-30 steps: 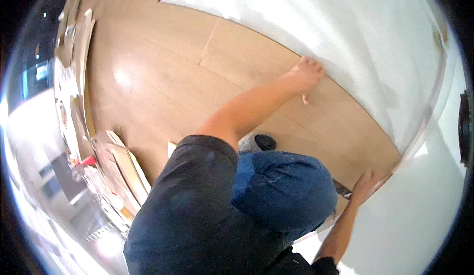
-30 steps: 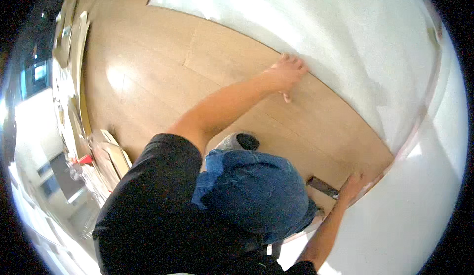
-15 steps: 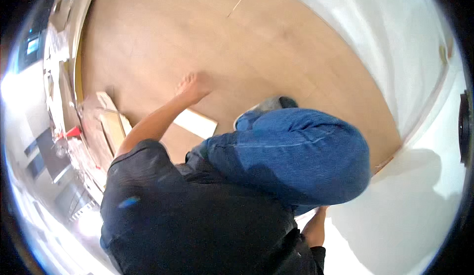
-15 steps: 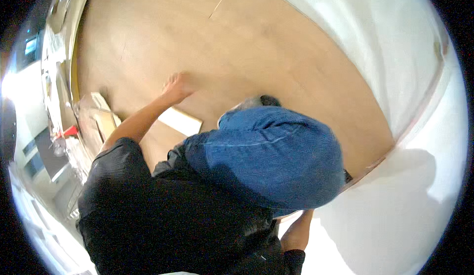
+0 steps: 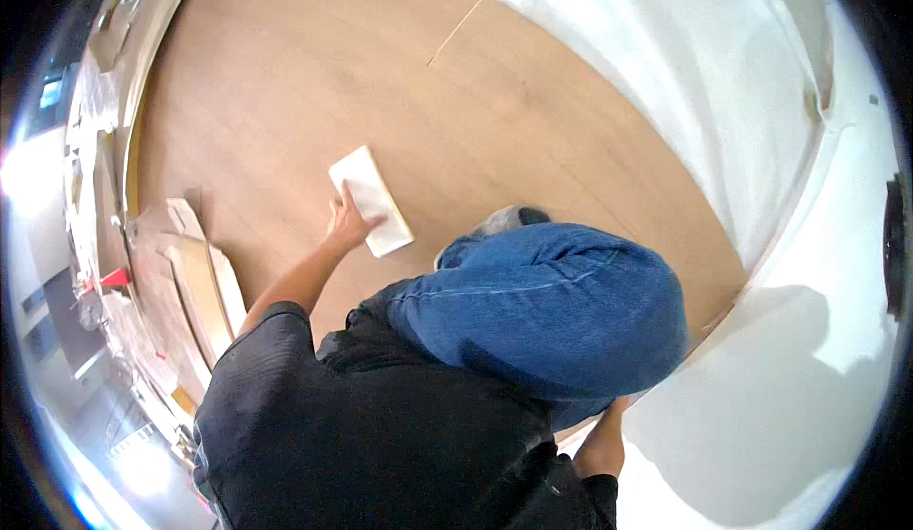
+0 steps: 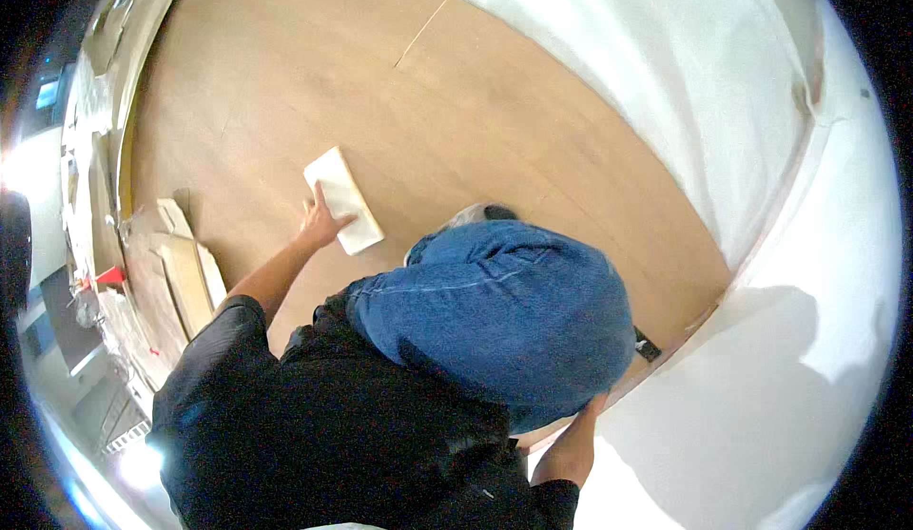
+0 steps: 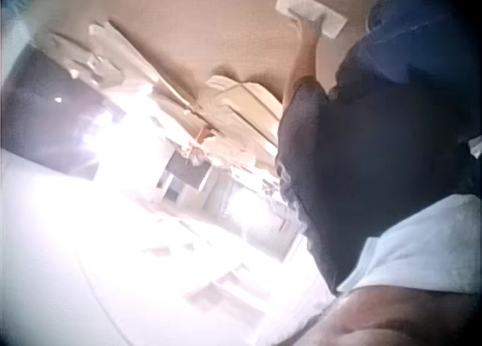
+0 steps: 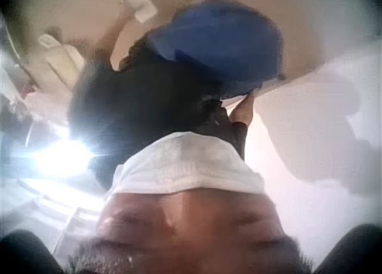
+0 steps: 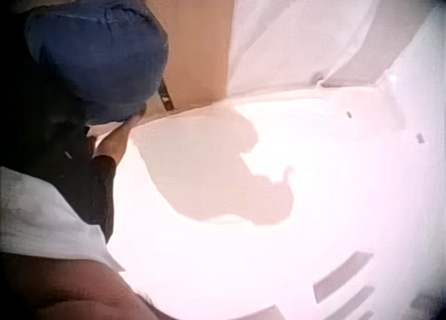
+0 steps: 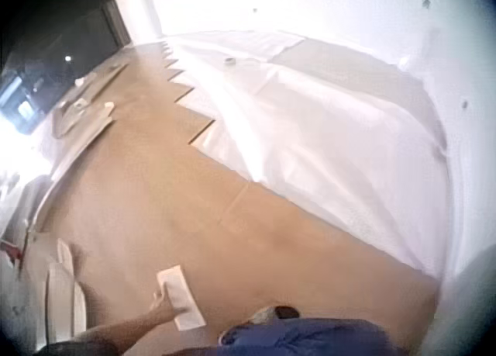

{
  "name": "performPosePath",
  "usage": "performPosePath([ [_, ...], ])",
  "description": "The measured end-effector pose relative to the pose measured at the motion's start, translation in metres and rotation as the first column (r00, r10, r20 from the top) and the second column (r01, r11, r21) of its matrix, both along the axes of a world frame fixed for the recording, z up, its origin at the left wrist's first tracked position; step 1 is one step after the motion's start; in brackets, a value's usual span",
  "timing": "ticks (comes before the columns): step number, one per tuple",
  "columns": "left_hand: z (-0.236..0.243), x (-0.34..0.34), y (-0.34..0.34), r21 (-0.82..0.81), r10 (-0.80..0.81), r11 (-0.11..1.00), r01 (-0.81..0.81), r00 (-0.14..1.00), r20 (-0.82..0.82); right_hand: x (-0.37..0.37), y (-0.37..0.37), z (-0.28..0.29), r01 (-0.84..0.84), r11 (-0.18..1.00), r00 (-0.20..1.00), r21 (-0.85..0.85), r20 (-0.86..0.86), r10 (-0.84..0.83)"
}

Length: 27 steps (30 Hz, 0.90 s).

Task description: The person installs laminate flooring by placing planks on underlayment foam and securing them using a hammer and a tapping block. They use a utility knife and tape to cut and join sections of the underlayment foam.

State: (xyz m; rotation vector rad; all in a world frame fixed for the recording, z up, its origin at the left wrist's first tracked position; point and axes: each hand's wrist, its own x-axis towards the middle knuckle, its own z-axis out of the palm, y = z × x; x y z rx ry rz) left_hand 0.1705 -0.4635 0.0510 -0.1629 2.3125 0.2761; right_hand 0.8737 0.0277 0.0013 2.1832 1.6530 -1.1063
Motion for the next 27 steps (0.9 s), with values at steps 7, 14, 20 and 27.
performPosePath([
  [7, -0.003, -0.024, 0.124, -0.310, -0.257, 0.929, 0.201, 0.954, -0.152, 0.029, 0.002, -0.001, -0.040, 0.979, 0.965, 0.198, 0.261, -0.013],
  [14, 0.023, -0.086, 0.121, 0.050, -0.619, 0.759, 0.650, 0.742, -0.257, -0.082, -0.006, 0.096, -0.094, 0.950, 0.921, 0.297, 0.388, -0.031],
  [20, 0.036, -0.181, 0.182, 0.231, -0.849, 0.442, 0.867, 0.487, -0.206, -0.141, 0.053, 0.121, -0.271, 0.879, 0.961, 0.394, 0.166, 0.222],
  [27, 0.019, -0.165, 0.181, -0.239, -0.811, 0.566, 0.789, 0.480, -0.336, -0.324, 0.061, 0.168, -0.540, 0.802, 0.833, 0.254, 0.297, 0.467],
])
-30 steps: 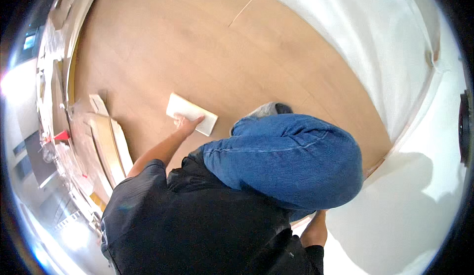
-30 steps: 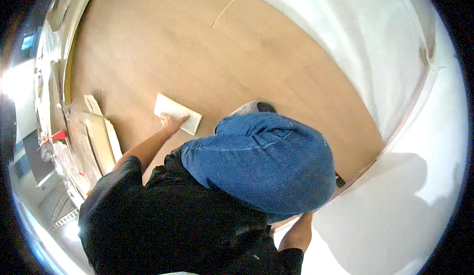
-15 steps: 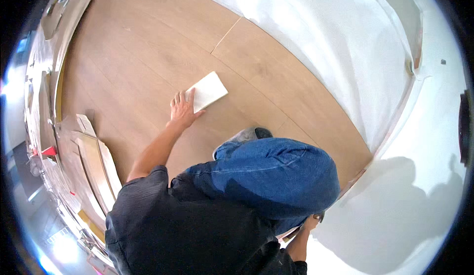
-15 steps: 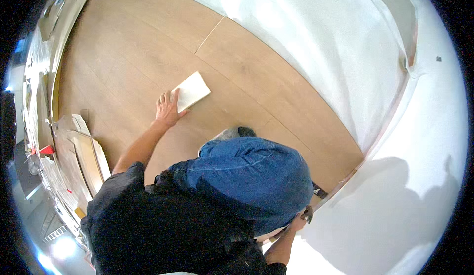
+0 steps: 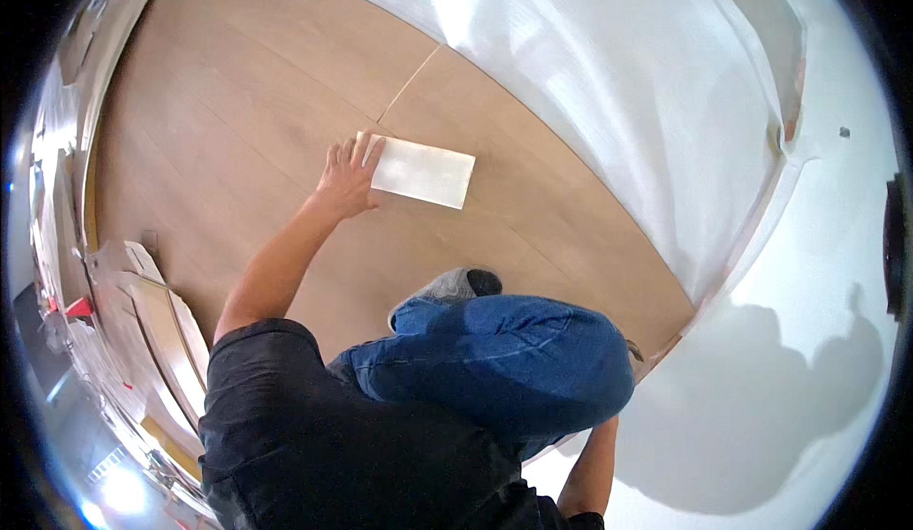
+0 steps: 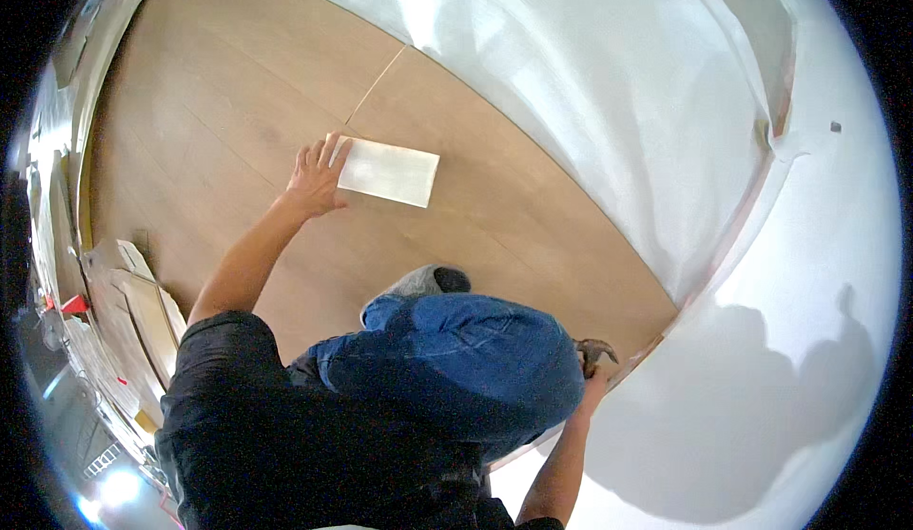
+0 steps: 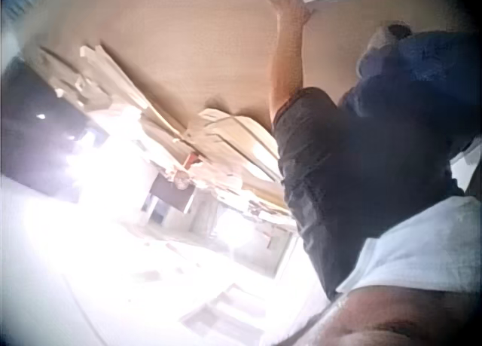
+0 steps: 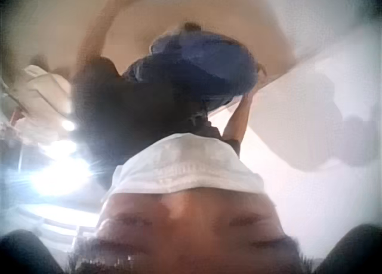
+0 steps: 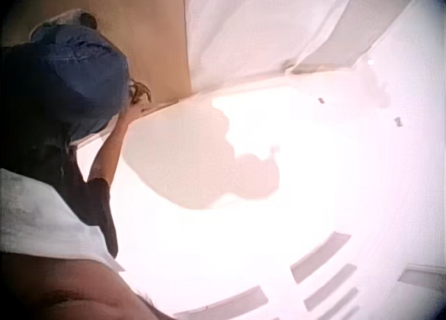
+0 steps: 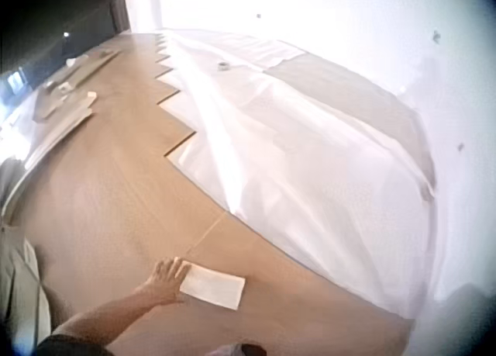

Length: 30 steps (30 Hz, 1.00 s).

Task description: The person installs laminate flooring by placing planks on underlayment foam and securing them using a hammer and a tapping block. They use a utility knife and tape to cut and join sections of the underlayment foam.

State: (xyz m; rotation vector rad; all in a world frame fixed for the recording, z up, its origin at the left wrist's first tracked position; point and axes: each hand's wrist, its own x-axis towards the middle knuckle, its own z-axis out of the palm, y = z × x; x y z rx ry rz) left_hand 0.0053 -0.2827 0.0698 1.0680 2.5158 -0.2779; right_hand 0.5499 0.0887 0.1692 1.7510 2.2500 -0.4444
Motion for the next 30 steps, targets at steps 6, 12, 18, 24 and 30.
performPosePath([
  [6, 0.007, -0.043, 0.047, -0.066, -0.066, 0.995, 0.076, 0.987, 0.145, -0.048, 0.018, -0.008, -0.226, 0.958, 0.969, -0.175, 0.057, 0.239],
  [12, -0.010, -0.094, 0.167, 0.203, -0.352, 0.914, 0.351, 0.935, -0.034, -0.126, 0.015, -0.001, -0.284, 0.911, 0.944, -0.299, 0.080, 0.320],
  [18, -0.008, -0.129, 0.294, 0.330, -0.314, 0.899, 0.288, 0.949, 0.028, -0.174, 0.026, -0.008, -0.363, 0.849, 0.913, -0.384, 0.037, 0.407],
  [24, -0.015, -0.136, 0.311, 0.268, -0.353, 0.915, 0.302, 0.921, 0.167, -0.190, 0.043, -0.019, -0.406, 0.855, 0.899, -0.322, 0.027, 0.437],
  [30, -0.021, -0.133, 0.317, 0.268, -0.330, 0.924, 0.273, 0.923, 0.196, -0.257, 0.083, -0.012, -0.501, 0.828, 0.847, -0.254, 0.050, 0.528],
])
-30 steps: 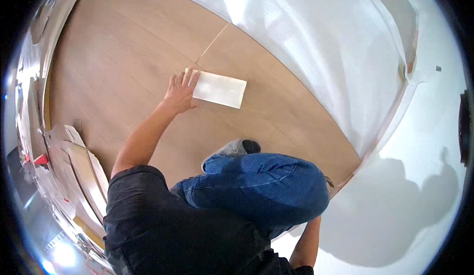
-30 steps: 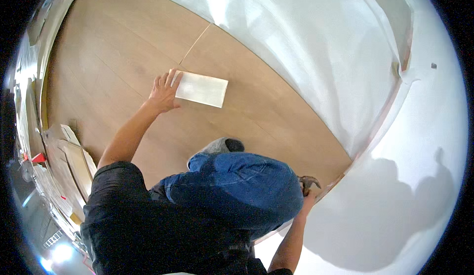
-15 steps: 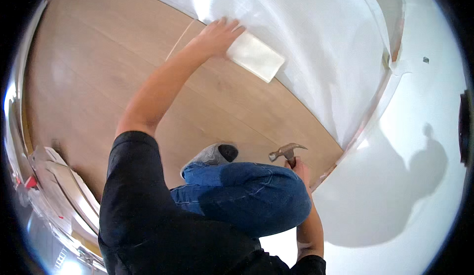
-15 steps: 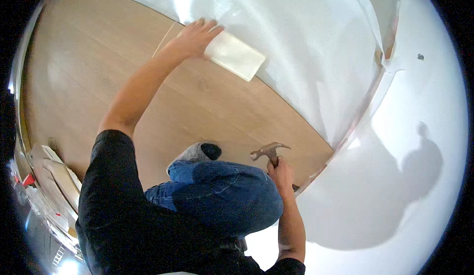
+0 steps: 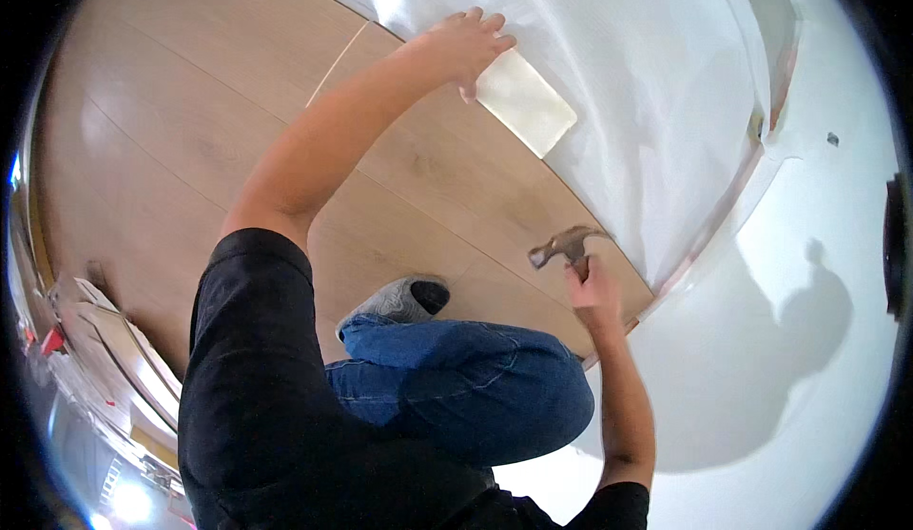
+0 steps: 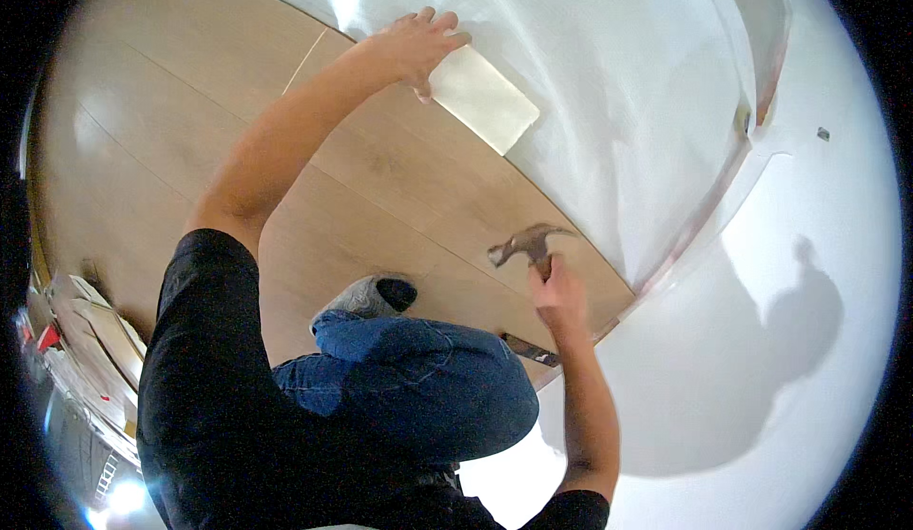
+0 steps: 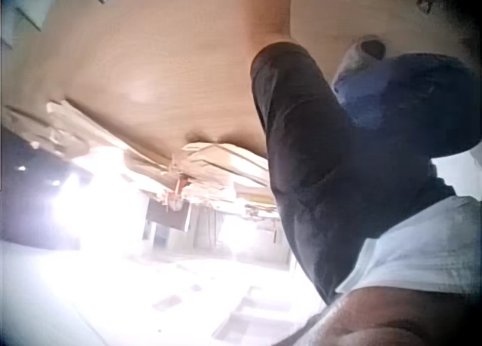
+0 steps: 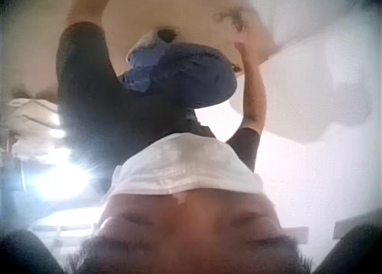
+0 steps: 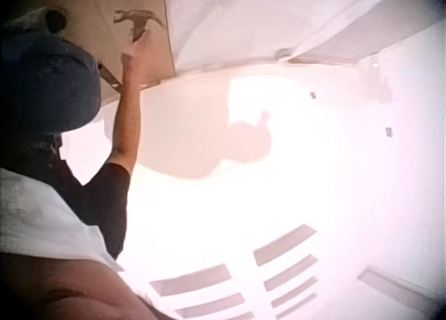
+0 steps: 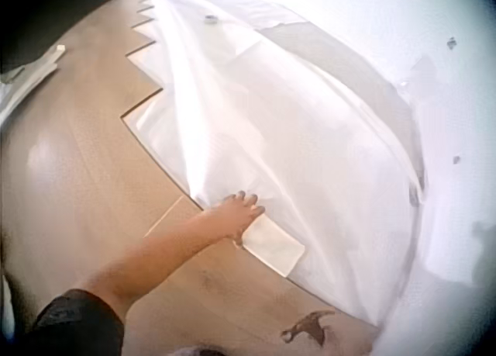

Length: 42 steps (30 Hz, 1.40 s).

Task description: The person installs laminate flooring by placing planks on underlayment foam and securing them using a hammer and a tapping block. They use a utility knife and tape to cut and join sections of the underlayment foam.

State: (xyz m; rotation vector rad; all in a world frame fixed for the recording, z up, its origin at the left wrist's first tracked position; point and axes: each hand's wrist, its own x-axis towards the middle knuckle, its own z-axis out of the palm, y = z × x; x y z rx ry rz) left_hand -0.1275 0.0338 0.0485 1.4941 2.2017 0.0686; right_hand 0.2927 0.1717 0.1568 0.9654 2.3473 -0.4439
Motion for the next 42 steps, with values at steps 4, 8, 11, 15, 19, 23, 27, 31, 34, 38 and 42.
performPosePath([
  [4, -0.007, -0.004, -0.019, 0.116, 0.097, 0.987, -0.112, 0.987, 0.126, -0.095, 0.039, 0.022, -0.162, 0.983, 0.985, 0.081, -0.041, 0.166],
  [8, -0.053, 0.010, -0.028, 0.384, 0.193, 0.889, -0.248, 0.965, 0.176, -0.178, 0.101, 0.015, -0.329, 0.903, 0.938, 0.275, -0.012, 0.345],
  [11, -0.054, 0.018, -0.020, 0.397, 0.219, 0.872, -0.284, 0.954, 0.202, -0.225, 0.120, -0.003, -0.255, 0.885, 0.960, 0.389, -0.011, 0.281],
  [15, -0.051, 0.018, -0.022, 0.401, 0.240, 0.866, -0.299, 0.952, 0.192, -0.267, 0.114, -0.036, -0.493, 0.773, 0.868, 0.400, 0.175, 0.464],
  [19, -0.057, 0.016, -0.026, 0.394, 0.232, 0.865, -0.310, 0.944, 0.233, -0.305, 0.121, -0.025, -0.607, 0.730, 0.795, 0.314, 0.250, 0.554],
  [23, -0.061, 0.014, -0.024, 0.407, 0.208, 0.863, -0.299, 0.945, 0.253, -0.314, 0.127, -0.025, -0.413, 0.822, 0.909, 0.392, 0.118, 0.400],
  [27, -0.070, 0.013, -0.019, 0.439, 0.195, 0.859, -0.263, 0.961, 0.194, -0.307, 0.119, -0.041, -0.591, 0.770, 0.806, 0.243, 0.214, 0.551],
  [31, -0.075, 0.014, -0.021, 0.479, 0.199, 0.838, -0.261, 0.964, 0.177, -0.317, 0.131, -0.032, -0.559, 0.772, 0.828, 0.303, 0.153, 0.539],
  [34, -0.071, 0.013, -0.020, 0.450, 0.192, 0.856, -0.254, 0.965, 0.179, -0.314, 0.134, -0.041, -0.355, 0.834, 0.924, 0.423, 0.024, 0.382],
  [38, -0.072, 0.014, -0.021, 0.480, 0.162, 0.851, -0.212, 0.976, 0.145, -0.306, 0.120, -0.048, -0.655, 0.733, 0.752, 0.183, 0.253, 0.608],
  [42, -0.077, 0.015, -0.017, 0.512, 0.162, 0.837, -0.192, 0.981, 0.103, -0.305, 0.115, -0.043, -0.484, 0.828, 0.875, 0.283, 0.129, 0.467],
])
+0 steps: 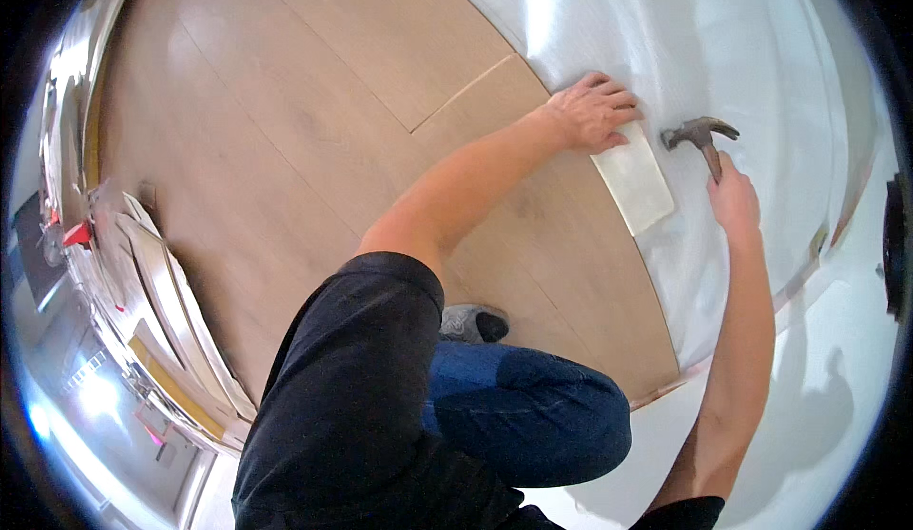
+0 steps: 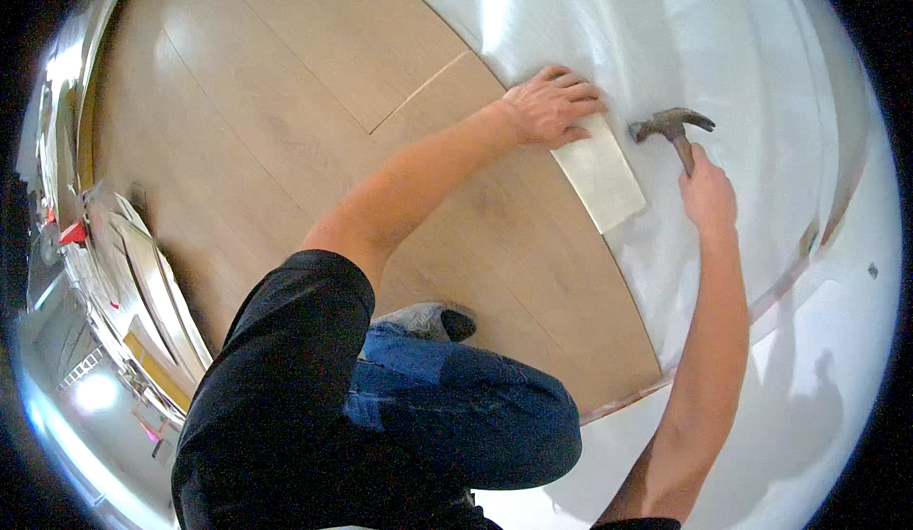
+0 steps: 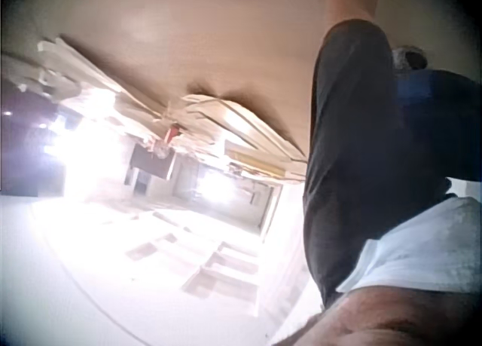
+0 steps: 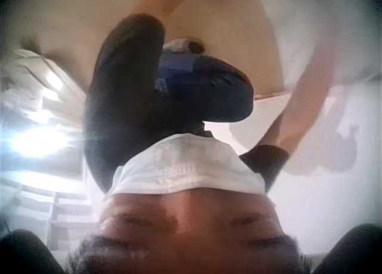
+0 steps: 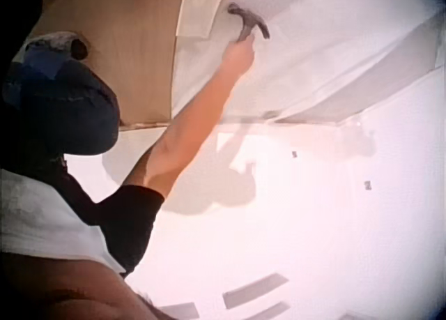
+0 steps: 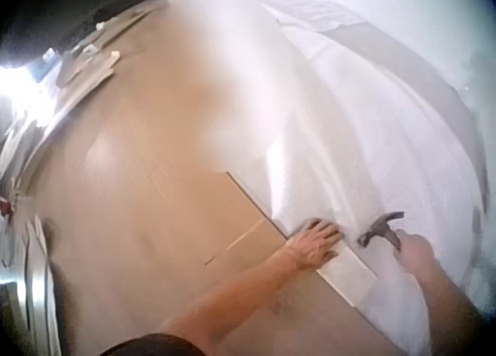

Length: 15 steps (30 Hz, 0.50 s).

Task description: The person installs laminate flooring by placing planks on underlayment foam and securing them using a hammer and a tapping block. They use a utility knife and tape to cut and join sections of the underlayment foam.

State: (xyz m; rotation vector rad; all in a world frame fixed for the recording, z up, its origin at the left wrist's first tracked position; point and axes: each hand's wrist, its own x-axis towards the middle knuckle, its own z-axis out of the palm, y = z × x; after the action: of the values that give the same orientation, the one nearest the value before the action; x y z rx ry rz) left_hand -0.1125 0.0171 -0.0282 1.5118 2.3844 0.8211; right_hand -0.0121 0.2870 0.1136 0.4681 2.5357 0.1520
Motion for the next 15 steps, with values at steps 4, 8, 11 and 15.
performPosePath([
  [4, 0.001, -0.001, -0.002, -0.008, -0.003, 1.000, 0.003, 1.000, -0.006, -0.004, -0.003, 0.000, -0.079, 0.997, 0.993, -0.015, 0.087, 0.080],
  [8, 0.002, -0.002, -0.003, -0.040, -0.008, 0.999, 0.007, 1.000, -0.026, -0.007, 0.003, 0.000, 0.092, 0.996, 0.990, 0.017, -0.111, -0.089],
  [11, 0.004, -0.001, 0.000, -0.021, -0.026, 0.999, 0.026, 1.000, -0.017, -0.005, 0.010, -0.003, 0.096, 0.995, 0.992, -0.014, -0.086, -0.096],
  [15, 0.001, 0.000, -0.006, -0.039, -0.029, 0.999, 0.028, 0.999, -0.024, -0.007, -0.007, -0.004, -0.066, 0.997, 0.993, -0.039, 0.097, 0.069],
])
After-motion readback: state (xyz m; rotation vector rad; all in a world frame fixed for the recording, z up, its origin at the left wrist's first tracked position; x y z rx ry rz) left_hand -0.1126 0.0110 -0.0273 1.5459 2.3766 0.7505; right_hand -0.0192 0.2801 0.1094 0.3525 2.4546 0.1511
